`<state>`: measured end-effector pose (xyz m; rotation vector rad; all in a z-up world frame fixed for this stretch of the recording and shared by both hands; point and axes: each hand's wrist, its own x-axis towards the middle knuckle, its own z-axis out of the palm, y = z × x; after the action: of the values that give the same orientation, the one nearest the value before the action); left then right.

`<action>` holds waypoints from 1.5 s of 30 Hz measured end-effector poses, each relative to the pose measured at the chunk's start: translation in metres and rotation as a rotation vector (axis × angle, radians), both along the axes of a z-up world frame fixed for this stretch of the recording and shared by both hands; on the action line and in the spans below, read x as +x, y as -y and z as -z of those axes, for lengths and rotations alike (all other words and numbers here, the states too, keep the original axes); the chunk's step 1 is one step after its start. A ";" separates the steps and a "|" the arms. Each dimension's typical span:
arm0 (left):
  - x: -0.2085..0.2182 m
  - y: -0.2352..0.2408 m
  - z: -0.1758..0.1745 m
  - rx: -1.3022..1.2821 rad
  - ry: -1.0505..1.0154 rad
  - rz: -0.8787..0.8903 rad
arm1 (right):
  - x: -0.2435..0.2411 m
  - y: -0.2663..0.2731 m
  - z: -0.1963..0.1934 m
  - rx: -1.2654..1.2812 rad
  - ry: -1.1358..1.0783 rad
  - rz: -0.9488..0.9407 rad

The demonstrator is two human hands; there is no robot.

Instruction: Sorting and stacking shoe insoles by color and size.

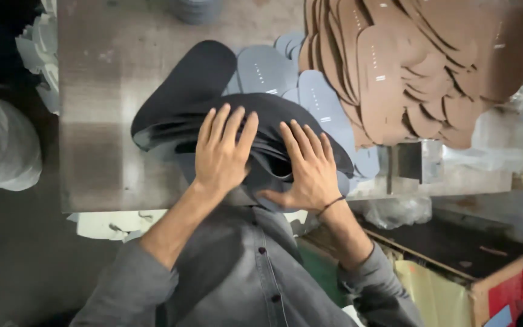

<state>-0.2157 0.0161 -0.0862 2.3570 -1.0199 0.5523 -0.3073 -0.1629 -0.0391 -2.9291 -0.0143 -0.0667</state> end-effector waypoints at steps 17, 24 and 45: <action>0.033 -0.068 0.038 0.160 -0.242 0.097 | 0.043 -0.001 0.011 -0.381 0.068 -0.247; 0.011 -0.109 -0.023 -0.013 -0.100 0.008 | 0.051 -0.041 -0.037 -0.412 0.151 -0.211; -0.026 -0.214 0.077 -0.246 -0.417 -0.118 | -0.025 -0.037 0.047 0.351 0.131 -0.183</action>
<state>-0.2413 0.2299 -0.1628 2.1919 -0.5922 0.1969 -0.3325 -0.1262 -0.0859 -2.5557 -0.2637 -0.2097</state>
